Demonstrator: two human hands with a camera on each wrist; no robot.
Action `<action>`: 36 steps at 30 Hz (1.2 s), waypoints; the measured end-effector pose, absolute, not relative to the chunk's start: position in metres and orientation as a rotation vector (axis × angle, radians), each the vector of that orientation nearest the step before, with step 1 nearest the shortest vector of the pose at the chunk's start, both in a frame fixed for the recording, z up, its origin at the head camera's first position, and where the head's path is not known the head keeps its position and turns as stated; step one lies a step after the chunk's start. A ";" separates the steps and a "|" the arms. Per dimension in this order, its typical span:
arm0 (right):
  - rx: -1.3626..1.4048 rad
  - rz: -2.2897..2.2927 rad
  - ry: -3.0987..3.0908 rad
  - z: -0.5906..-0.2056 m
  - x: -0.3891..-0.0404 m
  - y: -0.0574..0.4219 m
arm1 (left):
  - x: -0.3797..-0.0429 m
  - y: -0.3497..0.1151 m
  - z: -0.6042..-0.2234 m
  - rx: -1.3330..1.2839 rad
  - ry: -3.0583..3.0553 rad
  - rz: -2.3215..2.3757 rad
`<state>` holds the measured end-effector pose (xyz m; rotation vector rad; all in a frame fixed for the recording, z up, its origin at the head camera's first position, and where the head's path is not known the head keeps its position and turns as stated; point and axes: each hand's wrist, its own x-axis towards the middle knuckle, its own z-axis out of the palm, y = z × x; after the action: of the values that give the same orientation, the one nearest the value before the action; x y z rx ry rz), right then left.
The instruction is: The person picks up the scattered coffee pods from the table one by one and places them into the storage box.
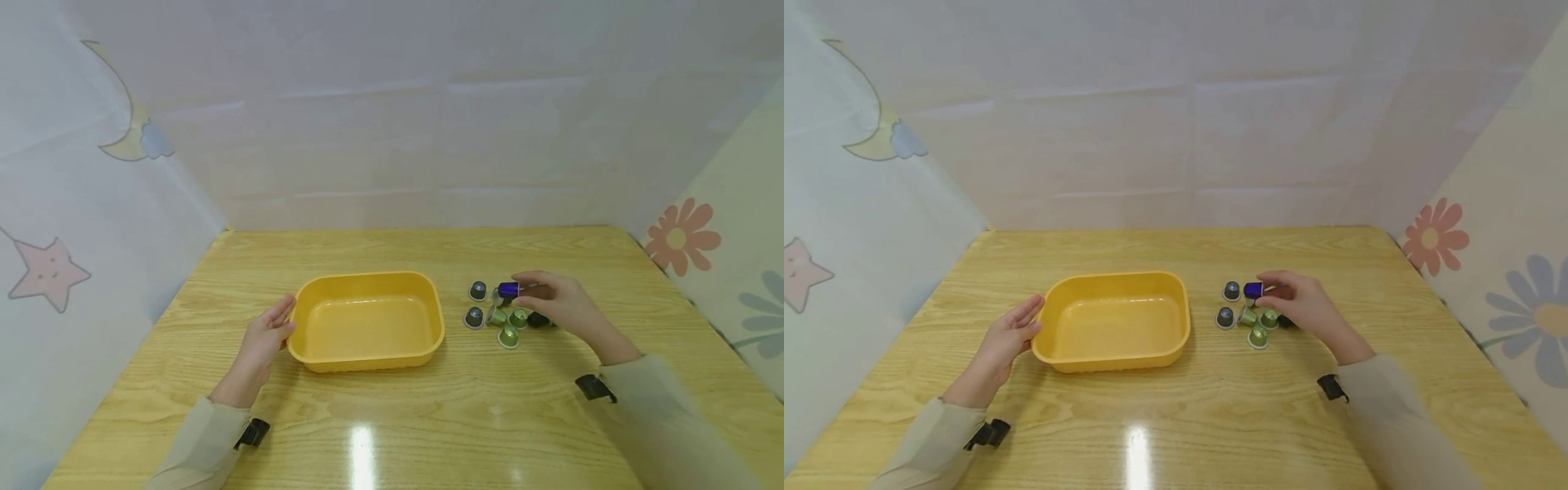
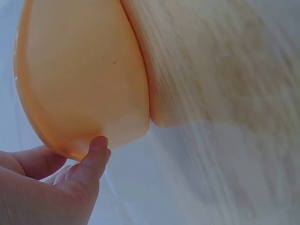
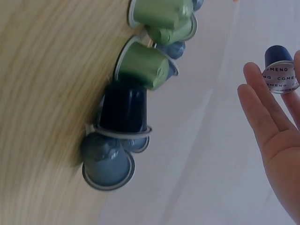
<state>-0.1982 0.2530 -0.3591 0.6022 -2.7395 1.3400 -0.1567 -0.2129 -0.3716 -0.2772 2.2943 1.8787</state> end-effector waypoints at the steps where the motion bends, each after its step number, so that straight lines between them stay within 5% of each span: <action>1: 0.609 1.344 -2.727 -0.360 -0.198 0.251 | -0.157 -0.213 -0.372 -0.277 2.296 1.878; 36: 0.995 1.072 -2.630 -0.351 -0.200 0.194 | -0.158 -0.213 -0.374 -0.268 2.309 1.899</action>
<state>-0.1996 0.1940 -0.3510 0.9950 -2.6295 1.0716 -0.1577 -0.2129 -0.3739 -0.2676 2.3090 1.8994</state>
